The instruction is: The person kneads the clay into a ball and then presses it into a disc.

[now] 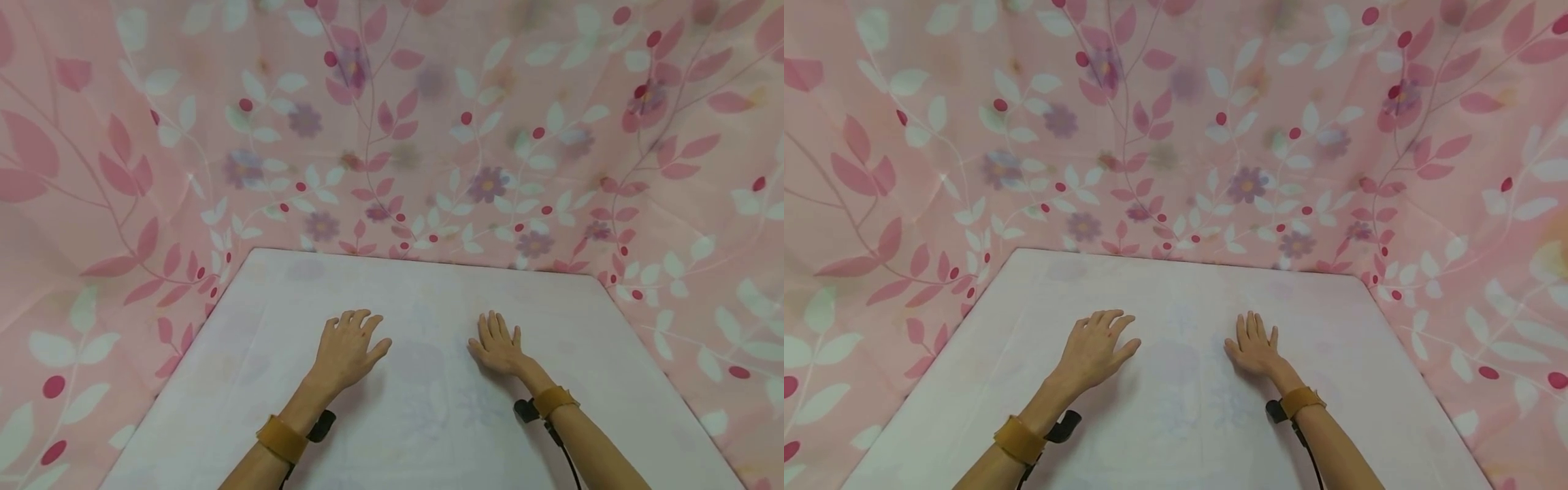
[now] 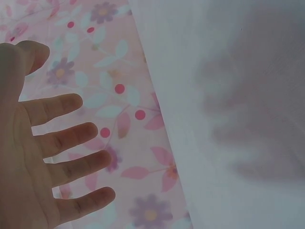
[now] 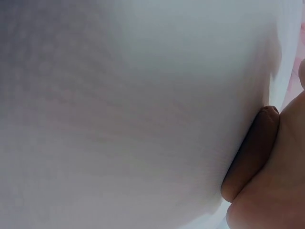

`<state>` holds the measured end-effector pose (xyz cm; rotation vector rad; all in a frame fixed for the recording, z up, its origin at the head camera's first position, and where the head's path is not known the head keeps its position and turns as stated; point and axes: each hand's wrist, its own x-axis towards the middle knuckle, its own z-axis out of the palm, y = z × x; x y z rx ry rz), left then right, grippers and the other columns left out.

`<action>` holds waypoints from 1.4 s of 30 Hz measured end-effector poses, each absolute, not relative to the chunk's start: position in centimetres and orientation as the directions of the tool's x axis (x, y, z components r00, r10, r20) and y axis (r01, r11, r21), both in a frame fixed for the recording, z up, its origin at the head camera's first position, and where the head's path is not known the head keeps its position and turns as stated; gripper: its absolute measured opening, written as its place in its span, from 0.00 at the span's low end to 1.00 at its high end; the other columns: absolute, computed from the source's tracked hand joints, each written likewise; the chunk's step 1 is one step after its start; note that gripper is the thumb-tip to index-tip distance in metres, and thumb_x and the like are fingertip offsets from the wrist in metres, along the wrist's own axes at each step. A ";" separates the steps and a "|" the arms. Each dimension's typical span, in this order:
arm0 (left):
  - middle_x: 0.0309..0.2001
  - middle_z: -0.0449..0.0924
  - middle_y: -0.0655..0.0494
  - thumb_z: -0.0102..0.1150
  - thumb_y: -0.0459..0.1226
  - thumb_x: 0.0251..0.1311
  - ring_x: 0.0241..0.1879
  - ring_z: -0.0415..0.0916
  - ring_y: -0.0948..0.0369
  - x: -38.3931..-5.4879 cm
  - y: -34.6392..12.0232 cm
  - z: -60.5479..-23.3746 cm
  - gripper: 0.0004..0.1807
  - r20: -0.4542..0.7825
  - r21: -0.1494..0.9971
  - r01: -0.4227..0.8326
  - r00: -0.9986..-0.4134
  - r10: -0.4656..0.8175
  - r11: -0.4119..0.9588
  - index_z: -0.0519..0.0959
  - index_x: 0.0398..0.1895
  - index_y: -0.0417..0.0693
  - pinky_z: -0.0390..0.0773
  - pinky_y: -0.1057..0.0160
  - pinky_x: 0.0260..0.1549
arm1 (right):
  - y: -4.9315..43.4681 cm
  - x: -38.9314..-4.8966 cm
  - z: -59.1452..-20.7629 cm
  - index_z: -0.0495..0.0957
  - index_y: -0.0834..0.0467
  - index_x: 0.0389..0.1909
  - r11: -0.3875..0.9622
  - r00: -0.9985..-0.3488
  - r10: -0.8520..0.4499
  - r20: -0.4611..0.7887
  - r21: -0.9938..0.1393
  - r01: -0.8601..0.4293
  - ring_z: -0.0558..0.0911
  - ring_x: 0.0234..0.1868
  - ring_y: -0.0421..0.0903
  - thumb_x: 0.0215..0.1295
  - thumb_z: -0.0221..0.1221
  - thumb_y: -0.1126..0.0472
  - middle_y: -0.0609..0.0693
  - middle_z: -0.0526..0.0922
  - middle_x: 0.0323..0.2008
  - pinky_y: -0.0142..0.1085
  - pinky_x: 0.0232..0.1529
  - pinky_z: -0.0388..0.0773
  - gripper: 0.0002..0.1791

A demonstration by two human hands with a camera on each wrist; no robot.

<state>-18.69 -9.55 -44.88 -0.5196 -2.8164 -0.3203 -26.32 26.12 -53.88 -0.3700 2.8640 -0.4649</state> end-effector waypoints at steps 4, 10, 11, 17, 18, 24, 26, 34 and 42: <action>0.63 0.74 0.48 0.47 0.59 0.69 0.63 0.69 0.48 -18.8 -9.6 -44.7 0.29 0.284 0.173 0.373 -0.905 0.317 0.911 0.74 0.64 0.54 0.70 0.42 0.57 | 26.1 -26.6 -53.7 0.35 0.65 0.78 0.925 -0.942 -0.279 -0.186 -0.316 -0.212 0.28 0.77 0.65 0.75 0.34 0.35 0.66 0.28 0.77 0.68 0.64 0.16 0.47; 0.63 0.74 0.49 0.47 0.59 0.69 0.63 0.69 0.49 -18.8 -9.6 -44.6 0.29 0.278 0.177 0.367 -0.909 0.311 0.913 0.74 0.64 0.54 0.71 0.43 0.57 | 26.0 -27.0 -53.5 0.37 0.62 0.79 0.929 -0.941 -0.276 -0.199 -0.307 -0.207 0.28 0.76 0.65 0.75 0.34 0.35 0.65 0.28 0.77 0.69 0.64 0.17 0.45; 0.63 0.74 0.49 0.47 0.59 0.69 0.63 0.69 0.49 -18.8 -9.6 -44.6 0.29 0.276 0.178 0.366 -0.910 0.311 0.913 0.74 0.64 0.54 0.71 0.43 0.57 | 26.0 -27.0 -53.5 0.37 0.61 0.79 0.929 -0.941 -0.274 -0.200 -0.306 -0.206 0.28 0.76 0.65 0.75 0.34 0.35 0.65 0.28 0.77 0.70 0.64 0.17 0.45; 0.63 0.74 0.49 0.47 0.58 0.69 0.63 0.68 0.49 -18.8 -9.7 -44.6 0.29 0.269 0.180 0.361 -0.913 0.307 0.915 0.74 0.64 0.54 0.71 0.43 0.57 | 26.0 -27.1 -53.7 0.38 0.60 0.79 0.935 -0.943 -0.267 -0.196 -0.290 -0.205 0.30 0.76 0.66 0.75 0.33 0.34 0.65 0.30 0.78 0.70 0.63 0.17 0.45; 0.63 0.74 0.49 0.47 0.58 0.69 0.63 0.68 0.49 -18.8 -9.8 -44.6 0.29 0.268 0.180 0.360 -0.913 0.306 0.916 0.74 0.64 0.54 0.71 0.43 0.57 | 26.1 -27.1 -53.8 0.38 0.60 0.79 0.936 -0.945 -0.265 -0.193 -0.287 -0.204 0.30 0.76 0.67 0.75 0.32 0.34 0.65 0.31 0.78 0.71 0.63 0.17 0.45; 0.64 0.73 0.48 0.47 0.58 0.69 0.64 0.68 0.48 -18.7 -9.9 -44.6 0.29 0.264 0.182 0.354 -0.916 0.301 0.918 0.74 0.64 0.54 0.71 0.43 0.56 | 26.0 -27.2 -53.9 0.40 0.58 0.79 0.938 -0.948 -0.262 -0.178 -0.279 -0.207 0.33 0.77 0.67 0.74 0.32 0.32 0.65 0.34 0.78 0.71 0.63 0.19 0.45; 0.64 0.73 0.48 0.47 0.58 0.69 0.64 0.68 0.48 -18.7 -9.9 -44.5 0.28 0.264 0.181 0.353 -0.917 0.300 0.918 0.74 0.64 0.54 0.72 0.43 0.56 | 26.0 -27.2 -53.9 0.40 0.58 0.79 0.937 -0.948 -0.265 -0.176 -0.278 -0.210 0.34 0.77 0.67 0.74 0.32 0.32 0.65 0.35 0.78 0.72 0.63 0.19 0.45; 0.63 0.73 0.48 0.47 0.58 0.69 0.64 0.68 0.48 -18.7 -10.1 -44.5 0.28 0.263 0.190 0.351 -0.918 0.297 0.917 0.75 0.64 0.54 0.72 0.43 0.56 | 26.1 -27.7 -54.3 0.40 0.59 0.79 0.942 -0.943 -0.267 -0.197 -0.261 -0.212 0.34 0.76 0.68 0.74 0.34 0.32 0.65 0.35 0.78 0.73 0.63 0.21 0.45; 0.63 0.73 0.48 0.47 0.59 0.69 0.64 0.68 0.48 -18.7 -10.2 -44.6 0.29 0.261 0.189 0.348 -0.919 0.295 0.918 0.74 0.64 0.53 0.72 0.43 0.56 | 26.1 -27.8 -54.3 0.40 0.61 0.79 0.941 -0.940 -0.267 -0.211 -0.269 -0.206 0.34 0.76 0.68 0.74 0.33 0.32 0.66 0.35 0.78 0.72 0.63 0.20 0.46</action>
